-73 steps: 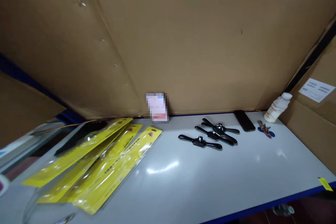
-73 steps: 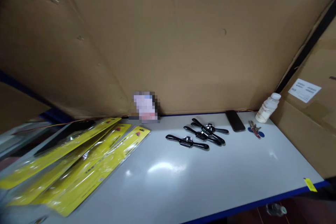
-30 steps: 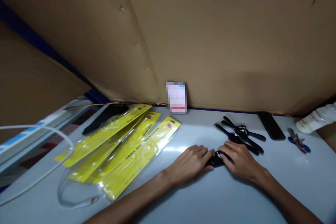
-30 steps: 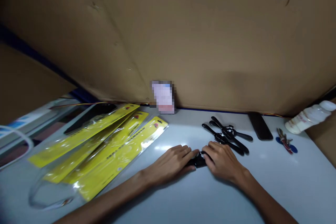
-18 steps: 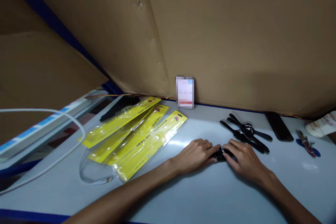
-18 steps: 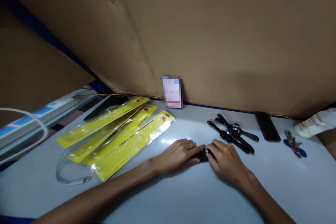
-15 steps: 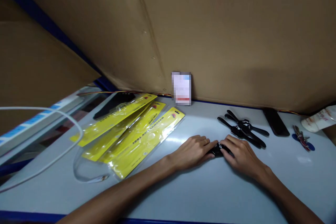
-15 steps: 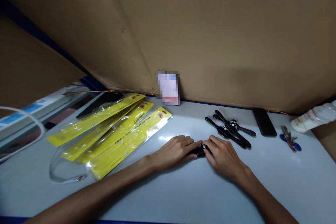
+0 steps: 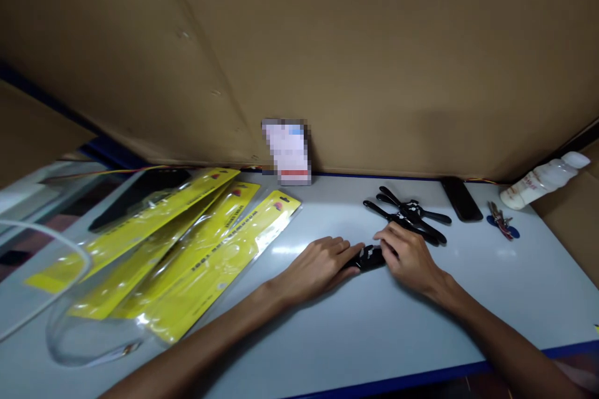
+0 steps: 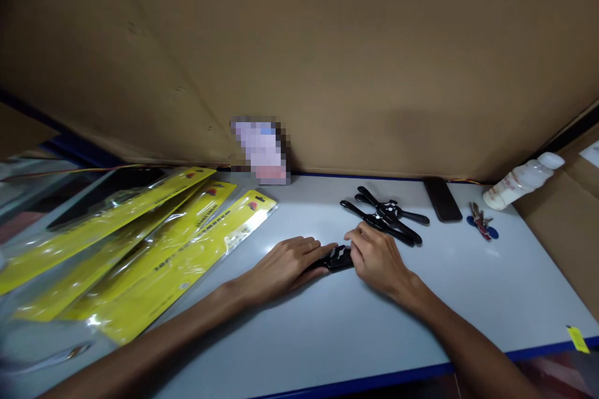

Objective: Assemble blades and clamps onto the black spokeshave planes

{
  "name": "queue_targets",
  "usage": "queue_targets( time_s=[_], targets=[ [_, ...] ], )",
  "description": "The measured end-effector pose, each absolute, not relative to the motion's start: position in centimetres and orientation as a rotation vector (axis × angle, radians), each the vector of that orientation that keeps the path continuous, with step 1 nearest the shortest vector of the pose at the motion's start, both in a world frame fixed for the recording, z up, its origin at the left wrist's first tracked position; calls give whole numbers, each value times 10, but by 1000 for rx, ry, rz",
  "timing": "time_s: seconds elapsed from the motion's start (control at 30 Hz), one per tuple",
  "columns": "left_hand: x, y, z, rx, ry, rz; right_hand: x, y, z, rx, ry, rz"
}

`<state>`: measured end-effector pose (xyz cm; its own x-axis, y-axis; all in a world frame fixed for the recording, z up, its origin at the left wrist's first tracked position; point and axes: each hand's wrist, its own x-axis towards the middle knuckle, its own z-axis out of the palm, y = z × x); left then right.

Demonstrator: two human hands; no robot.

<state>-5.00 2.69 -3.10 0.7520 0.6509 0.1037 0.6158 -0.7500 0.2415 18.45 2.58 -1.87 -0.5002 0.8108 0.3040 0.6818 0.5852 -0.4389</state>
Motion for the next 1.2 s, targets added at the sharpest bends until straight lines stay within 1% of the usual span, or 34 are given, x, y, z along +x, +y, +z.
queue_targets(
  time_s=[0.13,0.43,0.6,0.77,0.9,1.0,1.2],
  targets=[
    [-50,27,-32,2769,1010,298,181,23,-19,-1243,-2380,319],
    [-50,26,-35,2767,1001,313,180,18,-12,-996,-2551,256],
    [-50,28,-36,2768,997,338,185,21,-13,-1102,-2525,151],
    [-50,28,-36,2751,997,356,183,20,-12,-1017,-2591,190],
    [-50,28,-36,2748,1017,326,183,21,-11,-1111,-2566,137],
    [-51,27,-35,2754,1009,326,184,21,-9,-1037,-2619,205],
    [-50,28,-35,2748,1011,318,185,21,-5,-1090,-2616,173]
  ],
)
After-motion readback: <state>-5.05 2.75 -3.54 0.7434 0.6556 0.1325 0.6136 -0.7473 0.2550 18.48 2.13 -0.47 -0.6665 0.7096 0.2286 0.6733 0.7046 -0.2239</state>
